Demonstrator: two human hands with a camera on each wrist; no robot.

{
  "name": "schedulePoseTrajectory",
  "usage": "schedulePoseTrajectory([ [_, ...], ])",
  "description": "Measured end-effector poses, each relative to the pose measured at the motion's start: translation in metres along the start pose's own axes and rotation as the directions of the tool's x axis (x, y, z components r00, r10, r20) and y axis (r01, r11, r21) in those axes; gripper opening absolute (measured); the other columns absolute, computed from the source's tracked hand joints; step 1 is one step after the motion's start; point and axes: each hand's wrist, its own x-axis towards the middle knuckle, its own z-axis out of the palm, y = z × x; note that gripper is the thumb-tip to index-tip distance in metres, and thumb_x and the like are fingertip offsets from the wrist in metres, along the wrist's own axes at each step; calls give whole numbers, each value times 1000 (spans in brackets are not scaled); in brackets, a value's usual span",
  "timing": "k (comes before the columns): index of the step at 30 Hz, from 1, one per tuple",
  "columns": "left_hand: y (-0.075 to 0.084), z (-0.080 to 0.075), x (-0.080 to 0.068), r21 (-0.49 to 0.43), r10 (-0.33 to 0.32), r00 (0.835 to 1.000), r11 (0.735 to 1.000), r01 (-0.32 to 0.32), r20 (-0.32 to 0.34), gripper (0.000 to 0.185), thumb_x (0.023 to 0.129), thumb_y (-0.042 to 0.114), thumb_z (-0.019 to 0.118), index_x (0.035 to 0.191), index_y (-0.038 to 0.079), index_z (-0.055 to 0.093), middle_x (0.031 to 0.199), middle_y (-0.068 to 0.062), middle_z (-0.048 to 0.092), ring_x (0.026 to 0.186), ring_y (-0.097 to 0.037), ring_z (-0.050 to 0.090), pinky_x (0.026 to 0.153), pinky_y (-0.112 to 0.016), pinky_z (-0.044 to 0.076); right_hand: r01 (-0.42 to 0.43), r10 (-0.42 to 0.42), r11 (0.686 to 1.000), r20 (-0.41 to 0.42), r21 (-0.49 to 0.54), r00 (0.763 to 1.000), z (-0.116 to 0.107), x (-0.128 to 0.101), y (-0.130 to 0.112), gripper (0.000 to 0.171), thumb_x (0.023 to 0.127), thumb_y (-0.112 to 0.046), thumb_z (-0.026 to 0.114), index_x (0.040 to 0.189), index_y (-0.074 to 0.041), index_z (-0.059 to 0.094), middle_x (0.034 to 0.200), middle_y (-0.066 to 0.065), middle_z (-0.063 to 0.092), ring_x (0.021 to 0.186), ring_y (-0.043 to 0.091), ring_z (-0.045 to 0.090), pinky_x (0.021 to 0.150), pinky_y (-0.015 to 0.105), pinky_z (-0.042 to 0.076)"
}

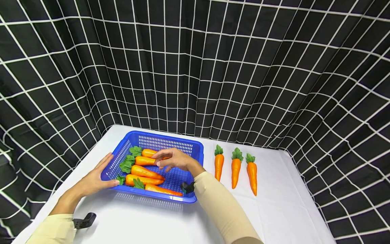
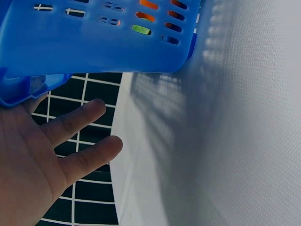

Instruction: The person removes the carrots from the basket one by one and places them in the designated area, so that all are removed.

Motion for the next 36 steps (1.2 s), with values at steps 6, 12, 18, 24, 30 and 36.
schedulePoseTrajectory([
  [6, -2, 0, -1, 0, -4, 1000, 1000, 4, -2, 107, 77, 33, 80, 154, 4, 13, 160, -15, 1, 140, -47, 7, 102, -71, 11, -56, 58, 997, 33, -60, 998, 3, 5, 5, 39, 92, -8, 64, 129, 3, 57, 118, 27, 59, 98, 39, 61, 79, 52, 53],
  [12, 0, -1, -2, -7, 1, 1000, 1000, -1, -4, 107, 76, 31, 81, 154, 2, 13, 159, -17, 1, 140, -48, 6, 103, -71, 11, -109, 116, 988, 63, -111, 991, 9, 10, 13, 40, 89, -6, 66, 128, 3, 59, 113, 22, 62, 92, 26, 62, 77, 54, 52],
  [18, -1, -1, -3, 8, -3, 1000, 1000, 3, -3, 107, 77, 32, 80, 154, 2, 13, 159, -17, 1, 140, -48, 6, 102, -71, 11, -127, 144, 980, 105, -152, 984, 14, 14, 17, 38, 89, -5, 67, 126, 0, 61, 114, 22, 61, 93, 31, 61, 80, 62, 49],
  [24, -1, -1, -2, 8, 11, 1000, 1000, -11, -6, 107, 77, 33, 81, 154, 2, 13, 159, -17, 1, 140, -48, 6, 103, -70, 11, -180, 217, 957, 150, -227, 964, 19, 17, 20, 38, 87, -8, 69, 125, -7, 64, 115, 11, 63, 95, 19, 62, 81, 56, 51],
  [30, -1, -1, -1, 7, 18, 1000, 1000, -18, -2, 107, 76, 31, 81, 154, 1, 13, 159, -19, 1, 140, -49, 6, 103, -71, 11, -227, 273, 934, 144, -275, 951, 21, 17, 23, 40, 86, -9, 70, 126, -13, 64, 117, 6, 62, 98, 17, 60, 80, 53, 52],
  [36, -1, -1, 0, 7, 2, 1000, 1000, -2, -3, 108, 77, 32, 81, 154, 3, 12, 159, -17, 0, 141, -46, 4, 104, -69, 10, -249, 289, 927, 112, -281, 951, 20, 18, 23, 40, 86, -7, 70, 125, -13, 64, 116, 6, 62, 98, 19, 60, 80, 54, 52],
])
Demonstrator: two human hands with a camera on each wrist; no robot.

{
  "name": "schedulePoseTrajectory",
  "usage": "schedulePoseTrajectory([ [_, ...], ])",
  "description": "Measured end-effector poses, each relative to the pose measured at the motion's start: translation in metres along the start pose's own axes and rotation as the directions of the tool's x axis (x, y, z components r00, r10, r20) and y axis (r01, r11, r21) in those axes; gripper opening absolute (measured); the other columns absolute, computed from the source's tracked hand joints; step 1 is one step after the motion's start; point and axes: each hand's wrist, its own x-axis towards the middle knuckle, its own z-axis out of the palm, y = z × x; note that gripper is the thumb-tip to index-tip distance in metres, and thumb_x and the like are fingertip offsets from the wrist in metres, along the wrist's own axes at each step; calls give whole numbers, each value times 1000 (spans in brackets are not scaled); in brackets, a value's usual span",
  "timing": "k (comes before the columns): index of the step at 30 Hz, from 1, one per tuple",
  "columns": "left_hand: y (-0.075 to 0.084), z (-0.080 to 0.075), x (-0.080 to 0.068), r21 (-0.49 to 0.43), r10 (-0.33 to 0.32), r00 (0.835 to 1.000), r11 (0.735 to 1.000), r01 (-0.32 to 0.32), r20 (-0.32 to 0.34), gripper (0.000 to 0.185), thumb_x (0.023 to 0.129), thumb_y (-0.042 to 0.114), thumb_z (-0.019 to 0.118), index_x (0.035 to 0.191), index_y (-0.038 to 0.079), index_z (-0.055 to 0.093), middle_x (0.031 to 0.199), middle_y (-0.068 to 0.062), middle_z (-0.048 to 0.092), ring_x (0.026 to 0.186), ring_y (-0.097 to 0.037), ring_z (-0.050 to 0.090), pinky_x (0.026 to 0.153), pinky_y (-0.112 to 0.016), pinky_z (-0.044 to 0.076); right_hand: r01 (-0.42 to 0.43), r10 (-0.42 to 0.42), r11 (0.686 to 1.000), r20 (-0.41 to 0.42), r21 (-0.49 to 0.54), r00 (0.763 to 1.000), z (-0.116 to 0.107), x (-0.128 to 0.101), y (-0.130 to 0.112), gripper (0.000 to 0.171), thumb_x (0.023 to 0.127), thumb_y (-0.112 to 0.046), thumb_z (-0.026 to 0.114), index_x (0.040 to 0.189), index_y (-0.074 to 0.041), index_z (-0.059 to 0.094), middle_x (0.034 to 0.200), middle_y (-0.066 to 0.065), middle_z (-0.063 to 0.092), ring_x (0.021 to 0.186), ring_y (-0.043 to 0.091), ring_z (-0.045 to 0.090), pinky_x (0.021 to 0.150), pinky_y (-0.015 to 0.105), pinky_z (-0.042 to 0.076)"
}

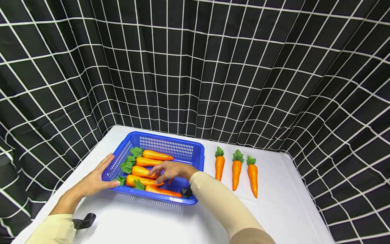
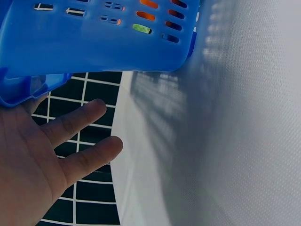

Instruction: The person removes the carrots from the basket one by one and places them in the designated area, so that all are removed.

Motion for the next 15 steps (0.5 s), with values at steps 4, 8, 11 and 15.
schedulePoseTrajectory([
  [4, 1, -1, 1, -2, 1, 1000, 1000, -1, 1, 108, 77, 32, 81, 154, 3, 12, 159, -17, 0, 141, -45, 4, 104, -69, 10, -23, 23, 1000, -3, -15, 1000, -1, 0, 0, 38, 85, -6, 71, 122, -14, 66, 113, 3, 62, 101, 18, 58, 78, 50, 54],
  [8, 3, -2, 1, -3, 14, 1000, 1000, -14, -3, 108, 76, 31, 82, 154, 1, 12, 159, -18, 1, 141, -47, 5, 104, -69, 11, -43, 44, 999, 19, -27, 999, -1, -1, 1, 36, 86, -6, 72, 121, -14, 67, 108, 3, 63, 94, 17, 59, 74, 44, 55],
  [11, 2, -2, 1, -4, 26, 1000, 1000, -26, -8, 108, 75, 31, 82, 153, 0, 13, 159, -19, 2, 141, -47, 6, 105, -68, 11, -53, 54, 998, 34, -29, 998, 0, -1, 2, 36, 86, -5, 71, 121, -13, 68, 105, 5, 63, 86, 17, 61, 73, 40, 55],
  [15, 2, -1, 0, -2, 29, 1000, 1000, -29, -7, 108, 76, 31, 82, 153, 0, 13, 159, -18, 2, 141, -45, 5, 105, -67, 11, -42, 44, 998, 42, -41, 998, 0, 0, 2, 38, 86, -2, 71, 122, -11, 67, 100, 5, 62, 81, 15, 60, 70, 38, 55],
])
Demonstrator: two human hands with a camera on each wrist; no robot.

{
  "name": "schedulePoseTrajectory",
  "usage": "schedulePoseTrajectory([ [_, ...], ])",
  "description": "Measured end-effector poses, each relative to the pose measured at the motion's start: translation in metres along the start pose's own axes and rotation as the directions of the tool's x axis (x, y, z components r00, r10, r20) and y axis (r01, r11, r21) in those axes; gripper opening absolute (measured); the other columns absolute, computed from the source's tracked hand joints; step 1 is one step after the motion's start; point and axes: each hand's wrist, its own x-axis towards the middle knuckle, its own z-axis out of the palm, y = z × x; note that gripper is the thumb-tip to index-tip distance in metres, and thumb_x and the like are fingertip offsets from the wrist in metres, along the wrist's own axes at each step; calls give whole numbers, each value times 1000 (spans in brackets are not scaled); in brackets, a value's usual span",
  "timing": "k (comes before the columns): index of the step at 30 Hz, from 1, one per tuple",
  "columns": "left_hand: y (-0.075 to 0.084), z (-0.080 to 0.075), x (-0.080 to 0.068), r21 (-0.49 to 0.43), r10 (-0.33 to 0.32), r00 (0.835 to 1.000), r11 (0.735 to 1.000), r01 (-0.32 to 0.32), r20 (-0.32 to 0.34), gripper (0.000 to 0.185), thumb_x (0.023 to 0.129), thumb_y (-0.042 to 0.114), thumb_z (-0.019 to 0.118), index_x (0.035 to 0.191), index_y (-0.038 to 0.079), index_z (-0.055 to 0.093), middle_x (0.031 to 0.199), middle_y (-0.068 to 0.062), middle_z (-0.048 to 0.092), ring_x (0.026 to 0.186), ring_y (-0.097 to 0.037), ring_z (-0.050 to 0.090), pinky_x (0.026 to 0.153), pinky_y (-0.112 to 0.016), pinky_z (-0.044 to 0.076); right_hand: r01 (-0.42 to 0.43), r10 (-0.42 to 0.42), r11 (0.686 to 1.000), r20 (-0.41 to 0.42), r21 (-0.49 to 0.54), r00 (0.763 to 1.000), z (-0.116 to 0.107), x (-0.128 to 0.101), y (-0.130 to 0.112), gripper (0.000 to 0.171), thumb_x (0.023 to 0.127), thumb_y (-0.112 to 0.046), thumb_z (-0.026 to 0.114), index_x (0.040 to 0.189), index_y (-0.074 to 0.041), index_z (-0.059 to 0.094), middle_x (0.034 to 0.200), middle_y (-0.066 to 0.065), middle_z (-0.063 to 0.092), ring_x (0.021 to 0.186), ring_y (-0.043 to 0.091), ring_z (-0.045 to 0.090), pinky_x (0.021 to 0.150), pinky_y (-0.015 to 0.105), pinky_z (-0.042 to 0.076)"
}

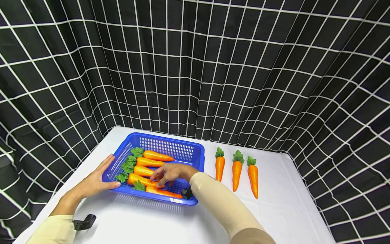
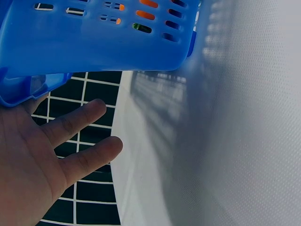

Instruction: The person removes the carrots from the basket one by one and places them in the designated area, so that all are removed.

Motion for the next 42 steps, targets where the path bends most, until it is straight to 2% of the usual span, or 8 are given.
schedulePoseTrajectory([
  [6, -1, 2, 0, -1, -17, 1000, 1000, 17, 6, 109, 76, 34, 82, 154, 3, 12, 160, -16, 1, 142, -44, 5, 106, -67, 11, 33, -31, 996, 23, -81, 999, 1, 1, 0, 41, 85, -2, 70, 125, -10, 64, 90, 4, 63, 75, 12, 57, 63, 26, 48],
  [10, -1, 2, 1, 8, -5, 1000, 1000, 5, 2, 108, 76, 33, 82, 154, 2, 13, 159, -17, 2, 142, -44, 6, 106, -67, 11, 45, -41, 988, 30, -147, 999, 2, 1, -1, 45, 84, -1, 70, 127, -11, 63, 90, 5, 64, 77, 12, 55, 62, 21, 43],
  [18, 0, 2, 2, 5, -3, 1000, 1000, 3, -1, 107, 76, 32, 81, 154, 3, 14, 159, -17, 3, 141, -44, 7, 105, -68, 12, -7, 15, 983, 45, -181, 999, 4, -1, -3, 38, 84, -5, 73, 119, -19, 69, 98, 2, 63, 82, 13, 56, 68, 25, 48],
  [23, 1, 0, 1, 12, 7, 1000, 1000, -7, -4, 107, 76, 30, 82, 153, 1, 15, 159, -19, 4, 141, -45, 8, 105, -68, 12, 29, -14, 967, 58, -253, 998, 7, -2, -6, 30, 82, -6, 76, 108, -18, 68, 93, 4, 57, 84, 13, 50, 71, 23, 44],
  [29, 1, 1, 0, 14, 9, 1000, 1000, -9, -5, 108, 75, 32, 83, 153, 0, 15, 159, -19, 4, 140, -47, 8, 104, -68, 13, 52, -38, 981, 77, -185, 996, 9, 0, -6, 28, 80, 1, 75, 101, -14, 65, 80, 1, 57, 71, 10, 50, 60, 20, 41],
  [34, 2, 1, -1, 10, 8, 1000, 1000, -8, -7, 107, 76, 31, 82, 153, -1, 15, 158, -21, 4, 140, -48, 8, 105, -68, 13, 45, -34, 991, 86, -128, 996, 9, -2, -7, 28, 80, 4, 74, 99, -14, 65, 83, 2, 62, 68, 10, 50, 55, 21, 41],
  [38, 1, 1, -1, 8, 5, 1000, 1000, -4, -4, 106, 76, 30, 82, 153, -1, 15, 158, -21, 4, 140, -48, 8, 105, -68, 13, 44, -32, 990, 90, -135, 995, 8, -4, -8, 32, 80, 6, 73, 103, -15, 67, 87, 3, 64, 70, 11, 52, 56, 23, 44],
  [42, 2, 0, -1, 6, -1, 1000, 1000, 1, -7, 106, 76, 30, 81, 153, 1, 14, 158, -20, 4, 140, -47, 8, 104, -68, 13, 94, -83, 984, 76, -154, 994, 6, -5, -9, 35, 80, 6, 72, 109, -13, 68, 92, 1, 63, 79, 11, 55, 64, 23, 48],
])
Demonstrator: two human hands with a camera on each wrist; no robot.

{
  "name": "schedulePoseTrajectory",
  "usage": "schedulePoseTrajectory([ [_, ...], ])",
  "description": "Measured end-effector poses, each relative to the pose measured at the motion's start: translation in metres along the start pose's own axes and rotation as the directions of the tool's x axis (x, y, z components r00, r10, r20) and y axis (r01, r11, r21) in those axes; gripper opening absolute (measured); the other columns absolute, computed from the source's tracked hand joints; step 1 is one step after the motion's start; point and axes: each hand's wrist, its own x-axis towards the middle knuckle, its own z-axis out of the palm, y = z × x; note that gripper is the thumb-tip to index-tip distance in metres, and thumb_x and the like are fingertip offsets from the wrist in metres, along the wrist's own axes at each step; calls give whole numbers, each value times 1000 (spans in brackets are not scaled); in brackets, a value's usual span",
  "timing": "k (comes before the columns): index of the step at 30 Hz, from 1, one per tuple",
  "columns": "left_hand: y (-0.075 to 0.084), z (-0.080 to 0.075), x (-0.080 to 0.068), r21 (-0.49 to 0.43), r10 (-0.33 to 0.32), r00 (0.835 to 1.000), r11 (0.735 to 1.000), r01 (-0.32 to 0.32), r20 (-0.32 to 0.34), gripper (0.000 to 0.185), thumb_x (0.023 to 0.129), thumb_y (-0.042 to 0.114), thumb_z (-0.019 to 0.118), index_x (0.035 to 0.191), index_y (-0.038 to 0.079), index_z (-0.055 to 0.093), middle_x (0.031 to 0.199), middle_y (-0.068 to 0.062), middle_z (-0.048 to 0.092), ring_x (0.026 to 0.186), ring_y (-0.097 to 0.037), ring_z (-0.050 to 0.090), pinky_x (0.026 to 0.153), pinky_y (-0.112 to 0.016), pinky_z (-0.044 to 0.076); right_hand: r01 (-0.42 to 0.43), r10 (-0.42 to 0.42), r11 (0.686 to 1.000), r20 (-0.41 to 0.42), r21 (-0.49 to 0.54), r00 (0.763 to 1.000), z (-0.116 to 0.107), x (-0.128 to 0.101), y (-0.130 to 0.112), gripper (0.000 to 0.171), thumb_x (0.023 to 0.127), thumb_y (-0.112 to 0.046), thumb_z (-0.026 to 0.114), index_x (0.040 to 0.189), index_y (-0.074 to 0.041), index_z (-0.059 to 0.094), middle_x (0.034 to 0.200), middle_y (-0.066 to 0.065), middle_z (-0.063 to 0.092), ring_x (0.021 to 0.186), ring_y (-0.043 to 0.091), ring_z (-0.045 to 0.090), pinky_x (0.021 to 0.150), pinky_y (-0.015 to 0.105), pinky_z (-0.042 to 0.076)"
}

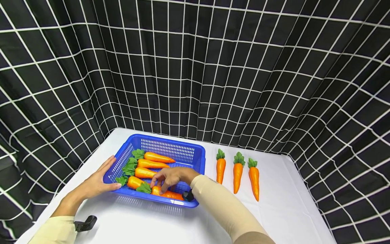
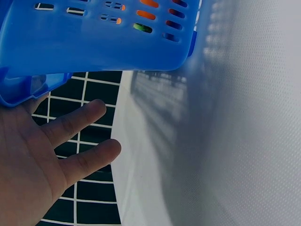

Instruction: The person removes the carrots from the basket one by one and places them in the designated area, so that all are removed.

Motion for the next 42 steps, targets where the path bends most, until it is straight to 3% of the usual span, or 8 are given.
schedulePoseTrajectory([
  [5, 1, 0, 0, -8, -6, 1000, 1000, 6, -2, 107, 76, 29, 82, 154, 2, 14, 159, -18, 3, 140, -47, 8, 104, -69, 13, 80, -81, 997, -99, -18, 992, -4, -1, -2, 36, 81, -1, 73, 114, -13, 67, 100, -1, 64, 93, 14, 58, 74, 26, 52],
  [10, 2, -1, -1, -13, -14, 1000, 1000, 14, 3, 107, 75, 29, 82, 154, 3, 14, 159, -18, 2, 140, -48, 8, 103, -70, 13, 123, -115, 992, -231, 19, 966, -9, -3, -2, 35, 82, -7, 76, 116, -14, 69, 102, -1, 64, 95, 17, 58, 75, 29, 52],
  [17, 2, -1, 1, -12, 5, 1000, 1000, -5, 6, 106, 76, 28, 82, 154, 2, 14, 159, -19, 3, 140, -47, 7, 105, -68, 11, 177, -105, 970, -367, 168, 924, -15, -10, -5, 37, 84, -11, 76, 121, -13, 68, 104, 6, 63, 78, 24, 58, 55, 34, 52],
  [22, 1, -1, 1, -9, 8, 1000, 1000, -8, 8, 108, 76, 32, 82, 154, 2, 14, 159, -19, 2, 140, -47, 6, 104, -69, 11, 215, -122, 960, -428, 178, 895, -18, -15, -8, 40, 85, -12, 74, 124, -13, 65, 109, 5, 64, 83, 25, 62, 54, 34, 52],
  [28, 1, 0, -1, 0, 6, 1000, 1000, -6, 6, 107, 76, 30, 82, 153, 0, 14, 158, -20, 3, 140, -48, 7, 104, -69, 11, 286, -162, 943, -516, 171, 841, -23, -26, -17, 40, 87, -14, 72, 126, -13, 64, 113, 7, 63, 84, 27, 65, 56, 38, 55],
  [32, 2, -1, -1, 9, -10, 1000, 1000, 10, 10, 107, 76, 30, 81, 153, 1, 14, 159, -19, 3, 140, -48, 8, 104, -69, 12, 371, -199, 907, -573, 201, 795, -26, -35, -25, 41, 89, -11, 70, 129, -9, 61, 116, 12, 61, 83, 28, 66, 56, 40, 56],
  [37, 4, -2, -1, 2, -27, 1000, 1000, 26, 17, 107, 76, 30, 82, 154, 2, 13, 159, -18, 2, 139, -48, 8, 102, -71, 13, 494, -252, 833, -625, 248, 739, -30, -46, -32, 39, 92, 0, 63, 130, 1, 57, 115, 21, 56, 85, 31, 66, 61, 46, 57],
  [42, 5, -1, -1, 5, -28, 999, 1000, 28, 18, 107, 76, 31, 81, 154, 3, 13, 159, -19, 2, 139, -49, 9, 102, -71, 13, 554, -263, 786, -664, 273, 700, -34, -55, -37, 38, 93, 0, 61, 131, 1, 55, 117, 22, 55, 94, 34, 64, 70, 52, 55],
])
